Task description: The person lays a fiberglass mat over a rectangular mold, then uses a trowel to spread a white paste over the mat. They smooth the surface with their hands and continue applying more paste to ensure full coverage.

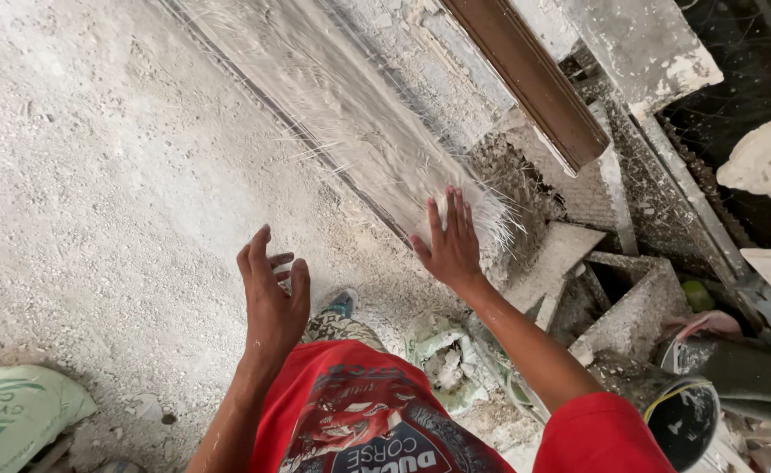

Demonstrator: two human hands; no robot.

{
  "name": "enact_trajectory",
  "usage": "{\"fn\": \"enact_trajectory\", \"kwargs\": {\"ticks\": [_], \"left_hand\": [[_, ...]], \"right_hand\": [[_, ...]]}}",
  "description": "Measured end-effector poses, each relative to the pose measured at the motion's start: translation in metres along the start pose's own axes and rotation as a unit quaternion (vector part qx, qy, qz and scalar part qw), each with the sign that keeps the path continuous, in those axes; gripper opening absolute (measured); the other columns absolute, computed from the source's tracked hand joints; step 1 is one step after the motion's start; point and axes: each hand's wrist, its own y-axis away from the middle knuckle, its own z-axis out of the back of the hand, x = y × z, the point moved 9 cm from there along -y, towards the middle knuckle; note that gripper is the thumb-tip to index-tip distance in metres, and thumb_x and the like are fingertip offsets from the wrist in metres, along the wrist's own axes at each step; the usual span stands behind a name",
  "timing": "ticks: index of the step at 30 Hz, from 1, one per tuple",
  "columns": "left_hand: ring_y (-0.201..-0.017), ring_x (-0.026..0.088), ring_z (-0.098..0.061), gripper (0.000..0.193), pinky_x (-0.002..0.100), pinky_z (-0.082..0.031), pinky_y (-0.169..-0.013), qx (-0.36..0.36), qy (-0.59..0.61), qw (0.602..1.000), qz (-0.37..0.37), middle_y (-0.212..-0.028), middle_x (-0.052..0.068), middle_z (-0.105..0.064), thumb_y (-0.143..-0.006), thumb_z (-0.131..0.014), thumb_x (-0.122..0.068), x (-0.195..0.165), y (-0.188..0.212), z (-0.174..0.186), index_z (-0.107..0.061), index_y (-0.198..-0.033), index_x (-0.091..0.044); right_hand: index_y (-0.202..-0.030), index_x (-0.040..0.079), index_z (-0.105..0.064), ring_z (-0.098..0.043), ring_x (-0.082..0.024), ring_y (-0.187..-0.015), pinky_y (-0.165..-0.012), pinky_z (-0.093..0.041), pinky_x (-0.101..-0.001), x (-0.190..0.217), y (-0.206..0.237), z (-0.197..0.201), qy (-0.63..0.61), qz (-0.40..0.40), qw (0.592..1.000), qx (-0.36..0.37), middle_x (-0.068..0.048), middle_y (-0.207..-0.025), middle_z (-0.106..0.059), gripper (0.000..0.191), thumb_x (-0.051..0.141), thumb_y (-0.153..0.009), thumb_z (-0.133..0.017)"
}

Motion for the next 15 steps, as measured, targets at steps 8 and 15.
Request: {"fn": "enact_trajectory", "kwargs": {"ticks": [8,15], "left_hand": [[-0.108,0.027,-0.063,0.062,0.036,-0.059,-0.084,-0.026,0.0,1.0,0.018,-0.138,0.024,-0.04,-0.099,-0.061,-0.007,0.011,0.023,0.013,-0.03,-0.153,0.004],[-0.108,0.027,-0.063,0.062,0.037,-0.058,-0.086,-0.024,-0.002,0.999,0.037,-0.139,0.024,-0.04,-0.099,-0.06,-0.01,0.011,0.032,0.02,-0.031,-0.152,0.004]], "right_hand": [[-0.164,0.001,-0.004,-0.015,-0.047,-0.159,-0.129,-0.016,-0.0573,-0.016,-0.002,-0.014,-0.072,-0.028,0.996,0.037,-0.033,-0.169,-0.012,0.081,0.056,-0.109,-0.027],[-0.164,0.004,-0.005,-0.015,-0.045,-0.157,-0.129,-0.017,-0.0553,0.024,-0.078,-0.005,-0.075,0.067,0.995,0.024,-0.031,-0.168,-0.012,0.083,0.054,-0.109,-0.042]]}}
